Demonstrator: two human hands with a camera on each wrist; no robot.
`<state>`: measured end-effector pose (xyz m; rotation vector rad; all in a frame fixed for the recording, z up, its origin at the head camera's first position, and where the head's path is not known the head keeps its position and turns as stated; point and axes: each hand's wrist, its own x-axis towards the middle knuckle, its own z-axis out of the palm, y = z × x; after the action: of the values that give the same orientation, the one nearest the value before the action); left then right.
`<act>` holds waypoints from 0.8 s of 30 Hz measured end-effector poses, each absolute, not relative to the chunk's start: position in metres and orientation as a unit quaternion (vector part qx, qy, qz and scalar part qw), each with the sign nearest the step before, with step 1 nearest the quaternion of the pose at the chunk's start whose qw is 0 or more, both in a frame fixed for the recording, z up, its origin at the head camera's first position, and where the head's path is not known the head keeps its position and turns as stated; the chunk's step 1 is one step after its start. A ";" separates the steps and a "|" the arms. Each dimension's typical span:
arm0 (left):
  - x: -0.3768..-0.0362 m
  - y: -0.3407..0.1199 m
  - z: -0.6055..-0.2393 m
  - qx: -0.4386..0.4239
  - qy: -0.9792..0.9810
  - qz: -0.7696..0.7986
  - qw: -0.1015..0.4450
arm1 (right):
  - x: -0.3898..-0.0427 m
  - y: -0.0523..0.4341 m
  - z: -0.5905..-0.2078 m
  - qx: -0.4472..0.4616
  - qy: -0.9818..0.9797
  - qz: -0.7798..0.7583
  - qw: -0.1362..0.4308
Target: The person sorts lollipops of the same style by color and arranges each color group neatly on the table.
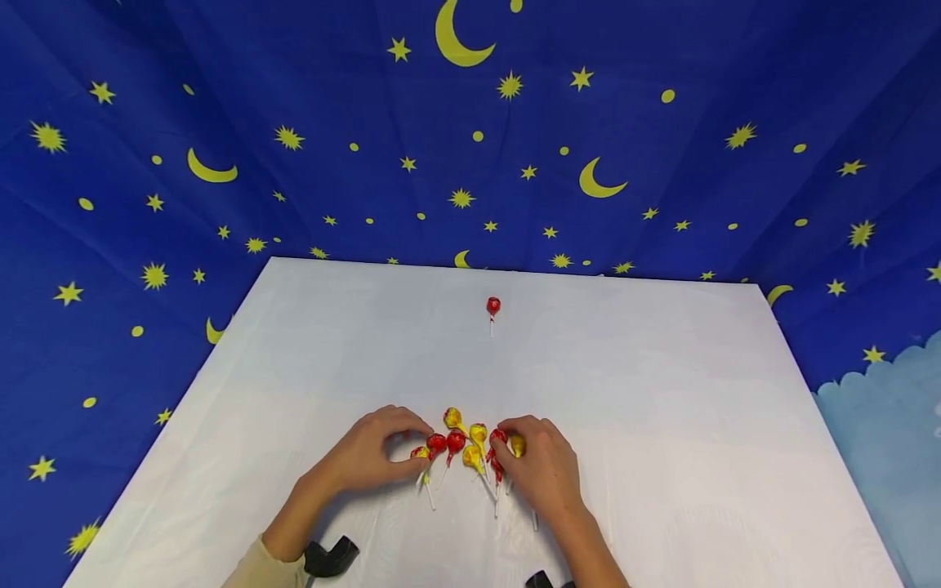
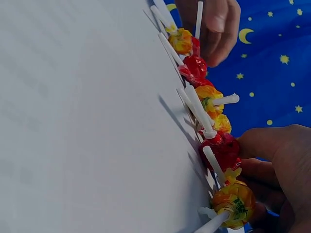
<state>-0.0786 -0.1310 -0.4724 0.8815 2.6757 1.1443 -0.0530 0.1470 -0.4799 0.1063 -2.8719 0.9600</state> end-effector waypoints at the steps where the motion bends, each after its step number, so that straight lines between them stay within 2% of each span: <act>1: -0.077 -0.131 -0.473 0.288 0.879 0.375 0.052 | -0.053 0.147 -0.480 0.036 -0.946 0.316 0.057; 14: -0.075 -0.131 -0.476 0.270 0.880 0.386 0.056 | -0.056 0.148 -0.481 0.054 -0.941 0.325 0.081; 24: -0.073 -0.136 -0.481 0.261 0.881 0.388 0.061 | -0.055 0.147 -0.483 0.056 -0.941 0.326 0.070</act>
<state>-0.0735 -0.1362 -0.4812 0.7909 2.6669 1.1754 -0.0549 0.1466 -0.4833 0.1697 -2.8323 0.9801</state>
